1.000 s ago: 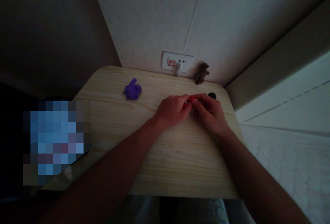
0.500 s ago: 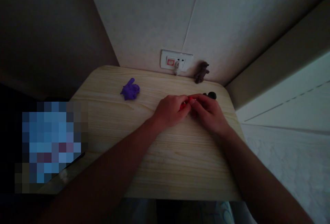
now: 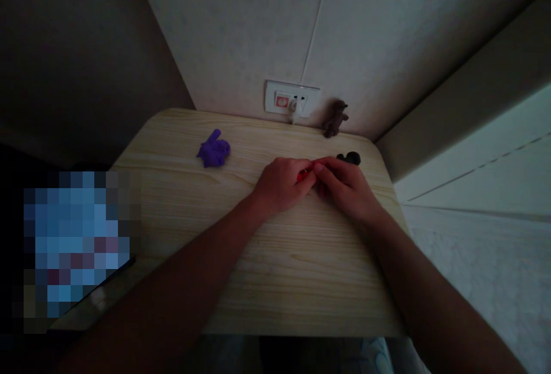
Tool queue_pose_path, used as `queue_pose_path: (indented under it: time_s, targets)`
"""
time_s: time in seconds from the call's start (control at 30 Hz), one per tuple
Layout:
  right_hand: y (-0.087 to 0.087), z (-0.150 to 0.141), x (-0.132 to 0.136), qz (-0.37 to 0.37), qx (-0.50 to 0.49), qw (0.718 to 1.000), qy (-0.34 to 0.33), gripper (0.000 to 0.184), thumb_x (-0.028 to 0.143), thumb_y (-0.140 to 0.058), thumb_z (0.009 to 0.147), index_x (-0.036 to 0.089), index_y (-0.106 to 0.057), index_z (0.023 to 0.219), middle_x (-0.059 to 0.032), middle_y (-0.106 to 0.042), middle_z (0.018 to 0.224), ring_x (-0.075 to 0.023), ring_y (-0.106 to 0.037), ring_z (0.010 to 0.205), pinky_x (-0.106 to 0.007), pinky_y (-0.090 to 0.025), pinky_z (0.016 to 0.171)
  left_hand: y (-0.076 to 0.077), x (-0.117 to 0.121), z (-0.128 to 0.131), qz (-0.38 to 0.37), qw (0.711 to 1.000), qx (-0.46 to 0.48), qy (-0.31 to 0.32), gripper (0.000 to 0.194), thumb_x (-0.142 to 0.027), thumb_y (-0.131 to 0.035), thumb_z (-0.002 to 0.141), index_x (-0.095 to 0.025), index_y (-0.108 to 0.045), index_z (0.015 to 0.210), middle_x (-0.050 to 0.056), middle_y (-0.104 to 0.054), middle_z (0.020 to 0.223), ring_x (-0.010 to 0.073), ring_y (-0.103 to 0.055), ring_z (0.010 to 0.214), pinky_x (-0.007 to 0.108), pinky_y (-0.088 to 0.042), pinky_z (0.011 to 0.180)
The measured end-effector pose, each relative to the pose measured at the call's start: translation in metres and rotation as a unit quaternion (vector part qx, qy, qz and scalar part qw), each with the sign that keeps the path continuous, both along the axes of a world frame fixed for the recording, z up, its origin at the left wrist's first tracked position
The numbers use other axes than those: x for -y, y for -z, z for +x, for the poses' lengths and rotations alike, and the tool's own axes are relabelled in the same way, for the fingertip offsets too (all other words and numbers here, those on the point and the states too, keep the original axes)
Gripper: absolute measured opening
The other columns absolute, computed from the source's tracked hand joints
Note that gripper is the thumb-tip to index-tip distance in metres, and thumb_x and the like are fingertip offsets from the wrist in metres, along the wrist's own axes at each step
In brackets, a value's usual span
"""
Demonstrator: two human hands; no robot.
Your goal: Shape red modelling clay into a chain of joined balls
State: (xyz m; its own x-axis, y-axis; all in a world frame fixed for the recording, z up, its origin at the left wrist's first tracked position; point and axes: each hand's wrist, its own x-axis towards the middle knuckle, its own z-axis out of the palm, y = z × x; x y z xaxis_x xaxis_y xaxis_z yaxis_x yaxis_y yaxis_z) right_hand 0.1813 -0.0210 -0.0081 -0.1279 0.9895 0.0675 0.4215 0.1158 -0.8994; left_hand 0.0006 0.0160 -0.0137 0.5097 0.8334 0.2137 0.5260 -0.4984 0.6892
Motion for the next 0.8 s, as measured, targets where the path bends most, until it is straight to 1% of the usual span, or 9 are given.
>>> queue_pose_path:
  time_s: [0.3,0.8]
  targets:
    - [0.0006,-0.0001,-0.0001,0.000,0.002,1.000,0.000,0.042,0.056,-0.059,0.100,0.017,-0.073,0.095,-0.0014,-0.065,0.070,-0.0132,-0.056,0.059,-0.028,-0.042,0.054,-0.0008,-0.0004,-0.0007,-0.002,1.000,0.001,0.004,0.035,-0.035,-0.051,0.098,-0.019,-0.080,0.090,0.005,-0.075,0.077,0.0169,-0.060,0.069,0.031,-0.038,0.068]
    - [0.0001,0.0002,-0.0008,0.008,0.009,1.000,-0.008,0.041,0.054,-0.058,0.102,0.016,-0.074,0.099,-0.0010,-0.065,0.072,-0.0120,-0.055,0.059,-0.027,-0.042,0.055,-0.0013,0.0002,-0.0019,-0.017,1.000,0.013,-0.003,0.035,-0.037,-0.052,0.097,-0.019,-0.080,0.088,0.004,-0.074,0.076,0.0163,-0.061,0.070,0.031,-0.037,0.067]
